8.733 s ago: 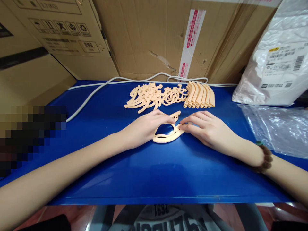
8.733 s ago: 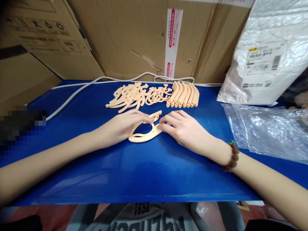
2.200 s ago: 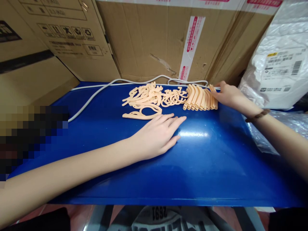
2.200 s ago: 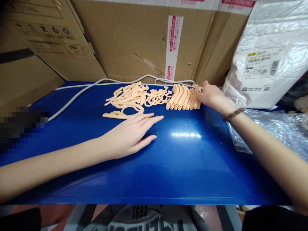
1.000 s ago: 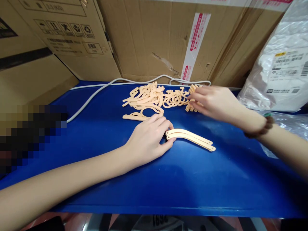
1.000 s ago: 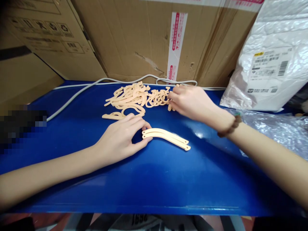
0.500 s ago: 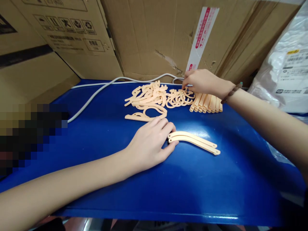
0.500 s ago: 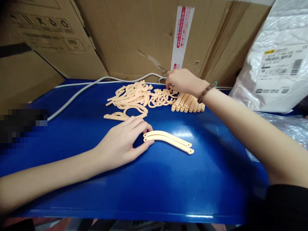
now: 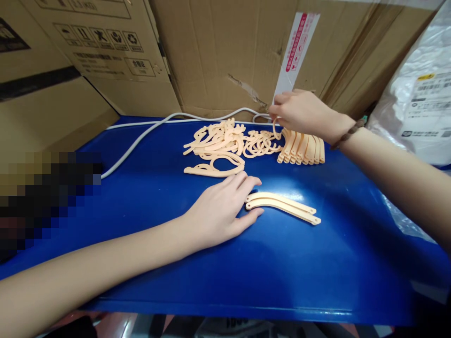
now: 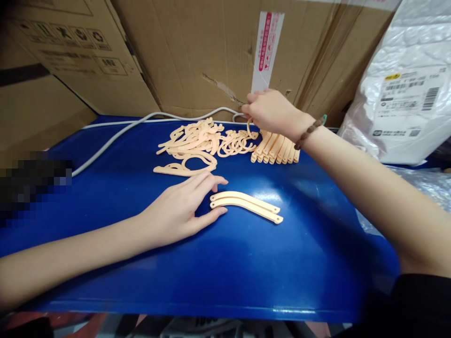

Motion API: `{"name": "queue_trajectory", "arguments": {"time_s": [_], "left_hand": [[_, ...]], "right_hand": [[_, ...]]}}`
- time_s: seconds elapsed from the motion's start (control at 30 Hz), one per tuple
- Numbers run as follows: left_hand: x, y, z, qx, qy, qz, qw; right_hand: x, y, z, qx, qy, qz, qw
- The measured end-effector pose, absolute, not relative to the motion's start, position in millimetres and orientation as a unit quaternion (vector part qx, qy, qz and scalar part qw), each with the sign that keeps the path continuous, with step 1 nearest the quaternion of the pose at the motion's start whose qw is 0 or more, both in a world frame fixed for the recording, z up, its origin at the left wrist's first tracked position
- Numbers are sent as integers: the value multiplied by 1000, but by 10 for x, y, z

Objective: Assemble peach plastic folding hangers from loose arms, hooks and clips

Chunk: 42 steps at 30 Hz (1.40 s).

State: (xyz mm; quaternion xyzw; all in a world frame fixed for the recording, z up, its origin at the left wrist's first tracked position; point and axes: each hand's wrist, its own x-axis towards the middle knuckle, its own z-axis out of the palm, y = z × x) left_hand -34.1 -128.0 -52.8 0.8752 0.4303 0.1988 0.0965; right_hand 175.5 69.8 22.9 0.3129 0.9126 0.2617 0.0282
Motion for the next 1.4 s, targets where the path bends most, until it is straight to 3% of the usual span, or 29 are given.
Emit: {"name": "queue_trajectory", "arguments": {"time_s": [0.13,0.43,0.53,0.97,1.2,1.27,1.4], "left_hand": [[-344,-1289,-524,879,413,206,118],[-238,-1311,-492,884,424,178,86],[-202,-1328,-500,884,434,162,58],[-205,-1330,-514,889,428,158,47],[-232,-1309,-494,896,396,198,-36],[-253,-1282,-472,882,413,225,34],[-316,-1201,-395,779,433,349,291]], "right_hand": [[1829,434,296,331,927,169,-54],[1879,-555,-77,325,841,-359,-241],[1903,-641,-243,347,771,-466,-262],[1861,-669,-467,394,646,-525,-391],[1867,-665,-497,384,645,-532,-392],[1880,-658,-501,384,644,-531,-394],[1897,-648,-477,388,641,-544,-379]]}}
